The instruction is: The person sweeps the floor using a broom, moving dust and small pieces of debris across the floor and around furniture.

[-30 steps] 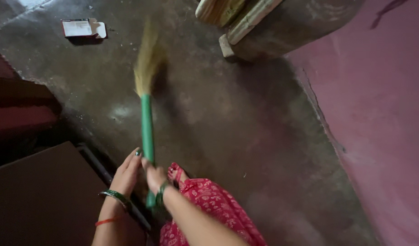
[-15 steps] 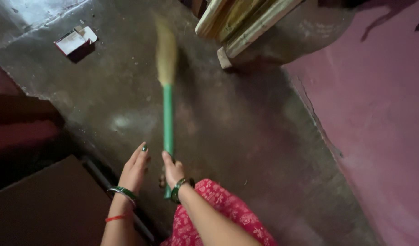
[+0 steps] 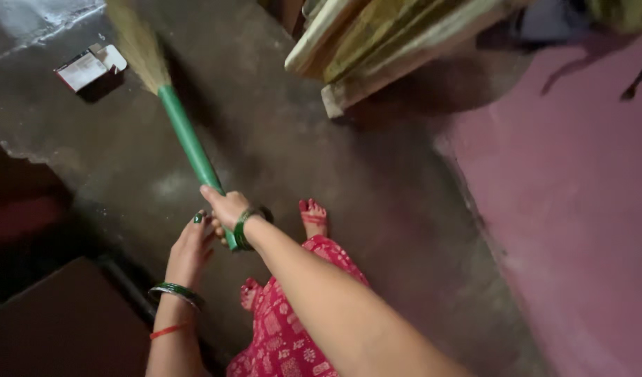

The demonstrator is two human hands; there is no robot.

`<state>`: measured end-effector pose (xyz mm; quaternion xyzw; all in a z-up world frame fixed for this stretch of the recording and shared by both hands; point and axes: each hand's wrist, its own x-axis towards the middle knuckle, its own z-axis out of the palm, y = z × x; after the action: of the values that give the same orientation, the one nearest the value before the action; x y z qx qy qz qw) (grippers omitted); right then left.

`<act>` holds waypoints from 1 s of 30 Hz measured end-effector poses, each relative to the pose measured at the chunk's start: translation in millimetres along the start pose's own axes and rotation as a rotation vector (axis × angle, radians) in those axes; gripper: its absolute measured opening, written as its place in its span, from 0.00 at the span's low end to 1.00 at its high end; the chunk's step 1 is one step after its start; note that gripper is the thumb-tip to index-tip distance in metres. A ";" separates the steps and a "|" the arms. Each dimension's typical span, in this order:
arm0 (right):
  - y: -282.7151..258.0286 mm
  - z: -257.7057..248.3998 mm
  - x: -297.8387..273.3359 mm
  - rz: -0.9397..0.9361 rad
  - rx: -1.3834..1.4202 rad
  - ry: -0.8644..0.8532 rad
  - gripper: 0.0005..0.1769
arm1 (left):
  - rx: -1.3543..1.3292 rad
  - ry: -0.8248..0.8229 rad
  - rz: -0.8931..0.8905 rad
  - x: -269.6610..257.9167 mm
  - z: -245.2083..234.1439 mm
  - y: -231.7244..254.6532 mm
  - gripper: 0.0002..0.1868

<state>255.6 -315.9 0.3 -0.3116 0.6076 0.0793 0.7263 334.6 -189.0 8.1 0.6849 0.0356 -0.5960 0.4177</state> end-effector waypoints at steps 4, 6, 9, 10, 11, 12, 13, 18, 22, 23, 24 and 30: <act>11.4 -32.4 -33.4 -0.094 0.019 0.127 0.33 | -0.048 0.034 -0.017 15.8 39.6 13.3 0.36; 27.4 -52.7 -42.3 0.045 0.001 0.243 0.31 | -0.099 0.035 -0.036 19.8 63.9 15.6 0.36; 48.1 -77.3 -32.3 0.143 -0.015 0.255 0.32 | -0.146 0.024 -0.060 24.4 87.2 24.3 0.36; 50.1 -84.1 -22.4 0.185 -0.021 0.237 0.33 | -0.154 0.031 -0.057 25.4 89.8 28.8 0.36; 47.1 -86.0 -7.3 0.182 -0.032 0.231 0.33 | -0.167 0.045 -0.065 27.5 92.0 33.3 0.35; 41.6 -81.9 8.6 0.122 -0.072 0.221 0.34 | -0.180 0.059 -0.074 30.1 93.7 37.6 0.35; 35.3 -77.3 21.4 0.064 -0.114 0.209 0.35 | -0.192 0.070 -0.072 32.3 93.9 41.2 0.35; -77.7 -75.5 79.7 0.100 -0.086 -0.118 0.37 | -0.248 0.175 -0.062 33.0 84.0 49.7 0.34; -122.4 -90.6 52.2 0.125 -0.016 -0.166 0.34 | -0.381 0.179 -0.016 24.8 85.1 47.2 0.35; -120.2 -89.4 42.1 0.126 -0.027 -0.170 0.34 | -0.377 0.174 -0.031 22.8 88.1 45.4 0.35; -107.7 -88.8 28.2 0.076 -0.021 -0.065 0.34 | -0.373 0.169 -0.047 21.3 91.2 43.6 0.35; -17.5 -85.2 -7.1 0.222 0.089 0.199 0.35 | -0.305 0.185 -0.099 36.7 104.3 20.7 0.36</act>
<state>191.5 -374.7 7.5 -0.2165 0.7103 0.1006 0.6622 274.4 -283.0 -5.8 0.6629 0.1972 -0.5381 0.4817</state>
